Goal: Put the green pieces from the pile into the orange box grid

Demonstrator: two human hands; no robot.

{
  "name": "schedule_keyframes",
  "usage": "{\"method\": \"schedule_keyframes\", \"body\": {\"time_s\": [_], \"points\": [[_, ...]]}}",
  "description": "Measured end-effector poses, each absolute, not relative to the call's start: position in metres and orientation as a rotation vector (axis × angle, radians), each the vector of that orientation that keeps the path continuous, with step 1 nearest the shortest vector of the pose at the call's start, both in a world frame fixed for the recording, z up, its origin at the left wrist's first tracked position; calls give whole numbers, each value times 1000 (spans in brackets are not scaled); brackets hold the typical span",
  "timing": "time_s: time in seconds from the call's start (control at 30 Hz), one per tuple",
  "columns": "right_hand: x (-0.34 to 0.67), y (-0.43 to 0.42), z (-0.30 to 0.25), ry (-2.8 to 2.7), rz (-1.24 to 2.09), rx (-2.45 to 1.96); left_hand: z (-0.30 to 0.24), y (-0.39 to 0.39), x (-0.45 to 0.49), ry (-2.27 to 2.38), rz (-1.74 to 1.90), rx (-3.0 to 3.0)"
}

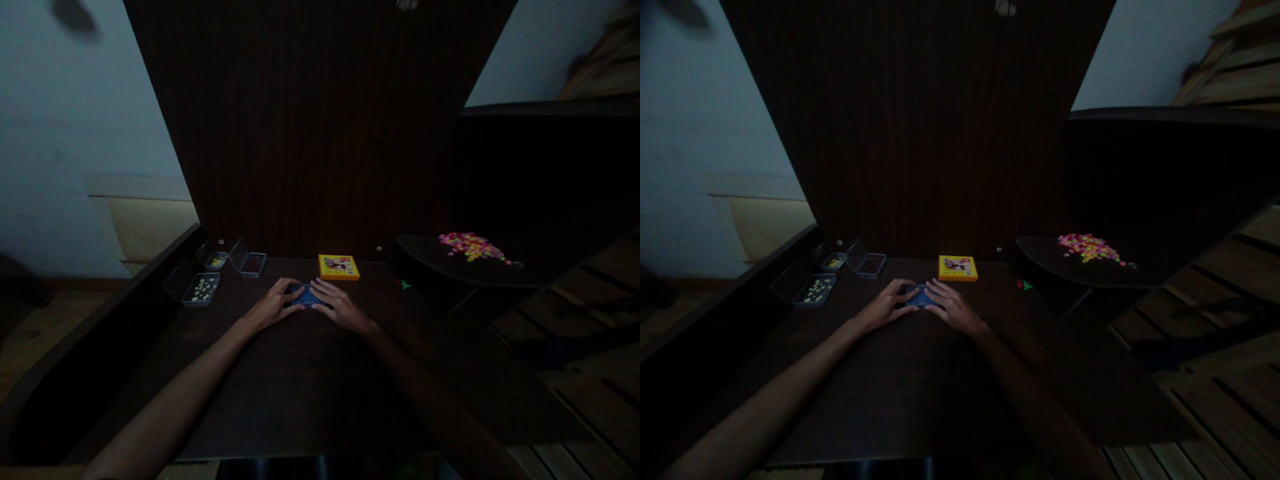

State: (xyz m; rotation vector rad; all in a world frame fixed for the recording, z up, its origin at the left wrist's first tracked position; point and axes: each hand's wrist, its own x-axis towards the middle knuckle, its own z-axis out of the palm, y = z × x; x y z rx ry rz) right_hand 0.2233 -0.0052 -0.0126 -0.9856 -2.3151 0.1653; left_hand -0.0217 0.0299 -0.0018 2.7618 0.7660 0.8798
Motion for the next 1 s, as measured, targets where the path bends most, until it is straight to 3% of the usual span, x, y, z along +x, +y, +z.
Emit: {"method": "schedule_keyframes", "body": {"time_s": [1.0], "points": [[231, -12, -6, -2417, 228, -931, 0, 35, -29, 613, 601, 2905]]}}
